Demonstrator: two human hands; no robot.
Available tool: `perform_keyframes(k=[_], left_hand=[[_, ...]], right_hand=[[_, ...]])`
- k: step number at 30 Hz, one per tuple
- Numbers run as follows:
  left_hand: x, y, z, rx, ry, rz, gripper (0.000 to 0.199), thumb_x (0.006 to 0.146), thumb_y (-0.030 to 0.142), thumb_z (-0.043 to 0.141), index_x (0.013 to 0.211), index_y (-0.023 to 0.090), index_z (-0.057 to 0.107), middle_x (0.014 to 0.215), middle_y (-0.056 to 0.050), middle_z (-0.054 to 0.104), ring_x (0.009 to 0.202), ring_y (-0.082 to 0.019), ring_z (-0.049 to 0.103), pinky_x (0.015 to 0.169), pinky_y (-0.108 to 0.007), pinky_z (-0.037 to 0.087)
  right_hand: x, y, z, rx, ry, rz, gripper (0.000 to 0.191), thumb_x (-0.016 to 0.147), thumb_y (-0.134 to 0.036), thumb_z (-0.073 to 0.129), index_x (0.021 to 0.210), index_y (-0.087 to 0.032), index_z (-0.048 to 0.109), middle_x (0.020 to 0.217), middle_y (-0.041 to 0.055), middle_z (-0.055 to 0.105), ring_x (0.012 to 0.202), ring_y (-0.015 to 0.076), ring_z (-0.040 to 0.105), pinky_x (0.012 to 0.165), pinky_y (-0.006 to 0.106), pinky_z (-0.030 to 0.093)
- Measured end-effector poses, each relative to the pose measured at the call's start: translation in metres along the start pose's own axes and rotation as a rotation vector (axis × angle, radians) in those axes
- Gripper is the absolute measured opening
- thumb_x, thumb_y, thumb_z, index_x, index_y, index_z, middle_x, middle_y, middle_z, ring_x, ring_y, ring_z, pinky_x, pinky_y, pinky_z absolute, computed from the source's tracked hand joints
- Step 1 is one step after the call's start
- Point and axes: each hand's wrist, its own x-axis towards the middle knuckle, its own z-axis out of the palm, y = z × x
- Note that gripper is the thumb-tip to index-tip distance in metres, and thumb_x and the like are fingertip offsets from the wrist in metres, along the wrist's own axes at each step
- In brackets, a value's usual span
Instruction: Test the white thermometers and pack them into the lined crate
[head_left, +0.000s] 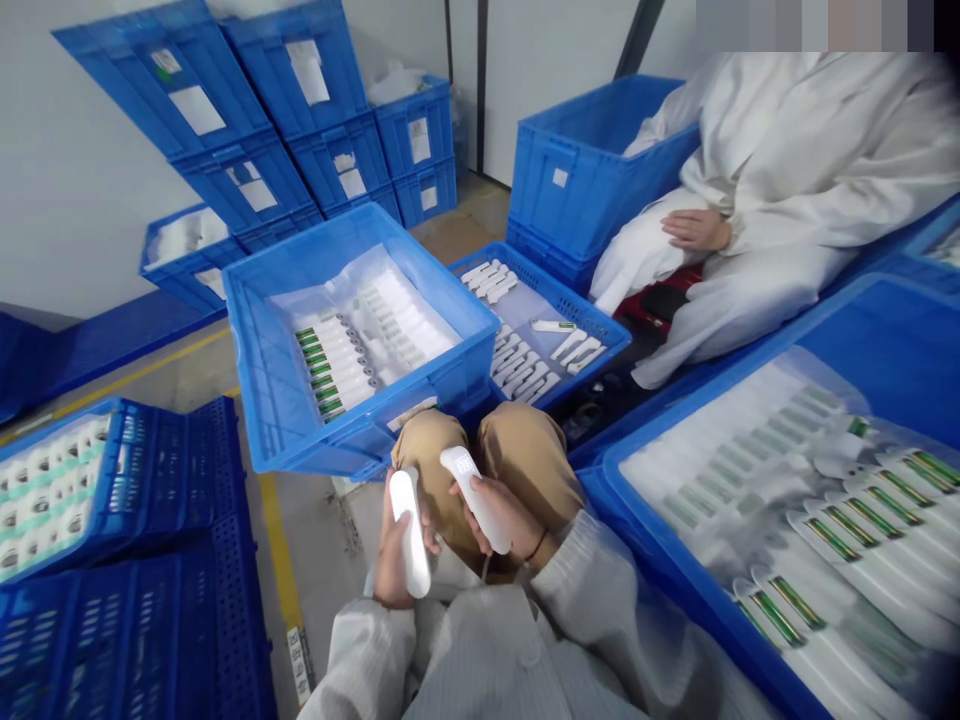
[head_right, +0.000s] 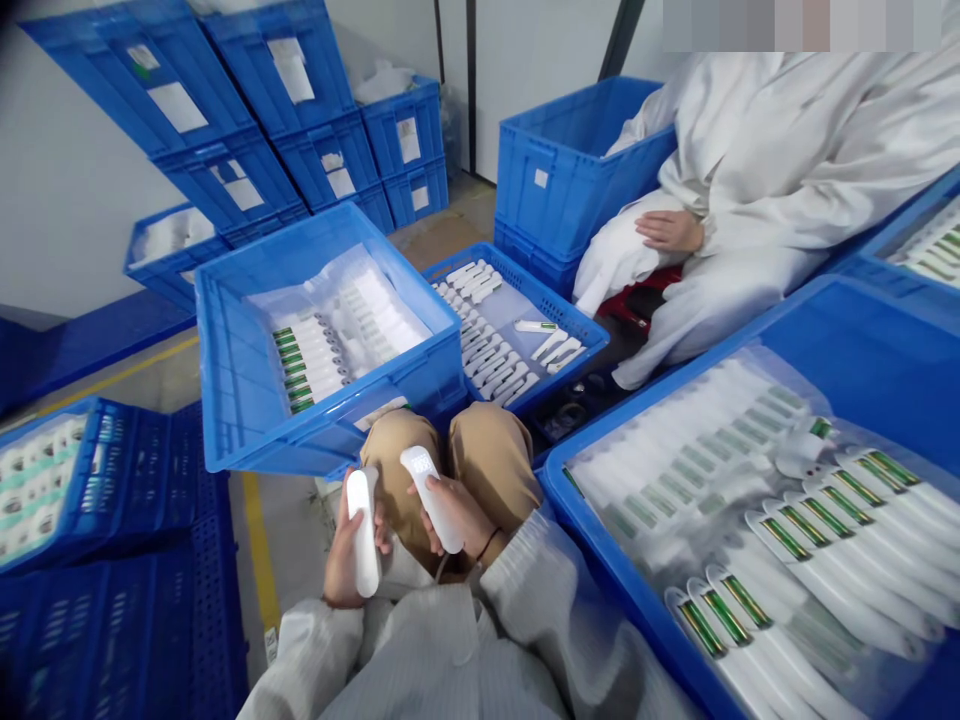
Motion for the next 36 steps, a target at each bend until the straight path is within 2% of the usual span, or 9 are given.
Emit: perform_keyframes(k=[9, 13, 16, 18, 21, 23, 26, 29, 36], left_hand=[[0.01, -0.006, -0.02, -0.173, -0.049, -0.034, 0.09, 0.074, 0.027, 0.07, 0.148, 0.033, 0.017, 0.068, 0.004, 0.05, 0.048, -0.007, 0.044, 0.044, -0.014, 0.042], [0.008, -0.004, -0.016, -0.135, -0.056, -0.03, 0.093, 0.075, 0.028, 0.069, 0.149, 0.03, 0.013, 0.068, 0.004, 0.052, 0.048, -0.007, 0.046, 0.046, -0.017, 0.044], [0.005, -0.003, -0.007, 0.011, -0.053, -0.057, 0.091, 0.079, 0.031, 0.066, 0.15, 0.031, 0.009, 0.07, 0.003, 0.058, 0.053, -0.011, 0.055, 0.054, -0.023, 0.05], [0.004, -0.004, -0.002, 0.133, -0.04, -0.063, 0.087, 0.08, 0.033, 0.064, 0.15, 0.03, 0.012, 0.079, 0.0, 0.064, 0.061, -0.015, 0.062, 0.06, -0.028, 0.053], [0.007, -0.008, 0.0, 0.317, 0.016, -0.008, 0.08, 0.08, 0.038, 0.063, 0.149, 0.028, 0.023, 0.118, -0.007, 0.063, 0.082, -0.02, 0.067, 0.076, -0.033, 0.054], [0.01, -0.01, -0.002, 0.436, 0.044, 0.076, 0.072, 0.082, 0.039, 0.06, 0.146, 0.027, 0.031, 0.142, -0.006, 0.048, 0.11, -0.024, 0.06, 0.093, -0.033, 0.049], [0.012, -0.011, -0.005, 0.543, 0.022, 0.183, 0.064, 0.084, 0.035, 0.056, 0.144, 0.023, 0.036, 0.152, -0.001, 0.034, 0.14, -0.021, 0.028, 0.112, -0.029, 0.028], [0.012, -0.01, -0.005, 0.544, 0.002, 0.197, 0.061, 0.086, 0.031, 0.054, 0.144, 0.024, 0.035, 0.153, 0.001, 0.032, 0.144, -0.017, 0.015, 0.117, -0.027, 0.017], [0.012, -0.009, -0.004, 0.494, 0.008, 0.197, 0.059, 0.085, 0.03, 0.057, 0.142, 0.025, 0.04, 0.152, 0.001, 0.034, 0.145, -0.021, 0.014, 0.118, -0.033, 0.014]], right_hand=[[-0.001, 0.0, -0.003, 0.016, -0.01, 0.031, 0.049, 0.083, -0.059, 0.048, 0.102, -0.015, 0.058, 0.051, -0.0037, 0.053, 0.03, 0.0095, 0.046, 0.029, 0.019, 0.032], [-0.002, -0.002, 0.0, -0.006, 0.006, 0.049, 0.047, 0.083, -0.058, 0.048, 0.1, -0.016, 0.058, 0.051, -0.0035, 0.052, 0.031, 0.0104, 0.046, 0.03, 0.021, 0.032], [-0.003, -0.001, 0.003, -0.093, 0.043, 0.039, 0.042, 0.078, -0.055, 0.057, 0.097, -0.017, 0.054, 0.05, -0.0046, 0.053, 0.031, 0.0116, 0.047, 0.029, 0.022, 0.032], [-0.004, -0.001, 0.005, -0.172, 0.058, 0.014, 0.041, 0.076, -0.051, 0.063, 0.096, -0.017, 0.052, 0.049, -0.0056, 0.053, 0.031, 0.0113, 0.046, 0.029, 0.021, 0.033], [-0.005, 0.0, 0.007, -0.263, 0.055, 0.023, 0.042, 0.075, -0.05, 0.065, 0.098, -0.018, 0.051, 0.049, -0.0052, 0.055, 0.032, 0.0116, 0.047, 0.03, 0.021, 0.036], [-0.005, 0.0, 0.007, -0.286, 0.057, 0.034, 0.042, 0.076, -0.051, 0.064, 0.099, -0.018, 0.051, 0.051, -0.0046, 0.057, 0.032, 0.0116, 0.048, 0.03, 0.022, 0.035], [-0.005, 0.001, 0.007, -0.285, 0.065, 0.022, 0.041, 0.077, -0.051, 0.063, 0.102, -0.019, 0.051, 0.053, -0.0042, 0.058, 0.031, 0.0106, 0.047, 0.03, 0.022, 0.034], [-0.004, 0.003, 0.007, -0.291, 0.074, 0.015, 0.04, 0.078, -0.051, 0.063, 0.1, -0.02, 0.052, 0.05, -0.0036, 0.057, 0.031, 0.0112, 0.046, 0.03, 0.023, 0.033], [-0.004, 0.004, 0.008, -0.307, 0.079, -0.006, 0.036, 0.079, -0.05, 0.063, 0.097, -0.021, 0.052, 0.049, -0.0037, 0.056, 0.031, 0.0117, 0.045, 0.031, 0.024, 0.034]])
